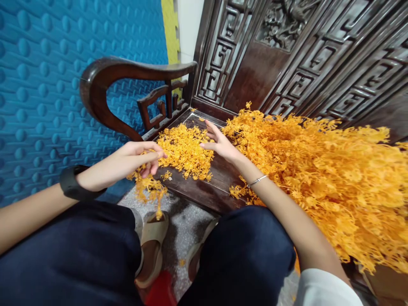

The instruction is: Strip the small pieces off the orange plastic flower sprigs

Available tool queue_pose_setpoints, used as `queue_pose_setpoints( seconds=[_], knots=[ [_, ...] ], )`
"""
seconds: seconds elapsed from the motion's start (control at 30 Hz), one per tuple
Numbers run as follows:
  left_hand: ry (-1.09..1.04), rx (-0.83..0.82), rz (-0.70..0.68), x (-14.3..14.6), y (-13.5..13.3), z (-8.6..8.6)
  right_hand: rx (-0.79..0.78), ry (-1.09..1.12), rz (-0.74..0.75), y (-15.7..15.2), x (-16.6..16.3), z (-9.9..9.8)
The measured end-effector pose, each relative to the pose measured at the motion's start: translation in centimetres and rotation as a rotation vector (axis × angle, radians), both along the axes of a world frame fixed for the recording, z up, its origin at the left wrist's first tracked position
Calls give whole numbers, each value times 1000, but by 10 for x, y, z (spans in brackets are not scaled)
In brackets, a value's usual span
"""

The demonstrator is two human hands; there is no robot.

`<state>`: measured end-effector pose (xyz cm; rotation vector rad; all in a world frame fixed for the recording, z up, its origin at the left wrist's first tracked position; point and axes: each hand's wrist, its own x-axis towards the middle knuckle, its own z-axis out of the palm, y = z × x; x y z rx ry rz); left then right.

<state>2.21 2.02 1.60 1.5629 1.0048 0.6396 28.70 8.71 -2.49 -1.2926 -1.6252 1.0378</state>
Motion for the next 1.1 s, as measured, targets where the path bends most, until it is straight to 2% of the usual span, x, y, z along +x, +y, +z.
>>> queue_pose_setpoints(
  seconds=[0.17, 0.3, 0.47, 0.6, 0.73, 0.87, 1.0, 1.1],
  knots=[
    [-84, -69, -20, 5, 0, 0, 28, -80, 244, -19, -20, 20],
    [-146, -56, -6, 8, 0, 1, -39, -102, 431, -44, -44, 43],
    [-157, -26, 17, 11, 2, -1, 148, -254, 460, -71, -64, 60],
    [-140, 10, 49, 13, 1, -1, 193, -375, 445, -84, -75, 56],
    [-200, -90, 5, 14, -3, 2, 250, -494, 335, -86, -79, 49],
    [-206, -65, -39, 11, -1, 2, 173, -381, 345, -79, -73, 51],
    [-99, -19, -136, 7, 1, 2, 144, -251, 373, -74, -65, 56],
    [-39, 35, -98, 6, -1, 5, 160, -262, 378, -72, -61, 58]
  ],
)
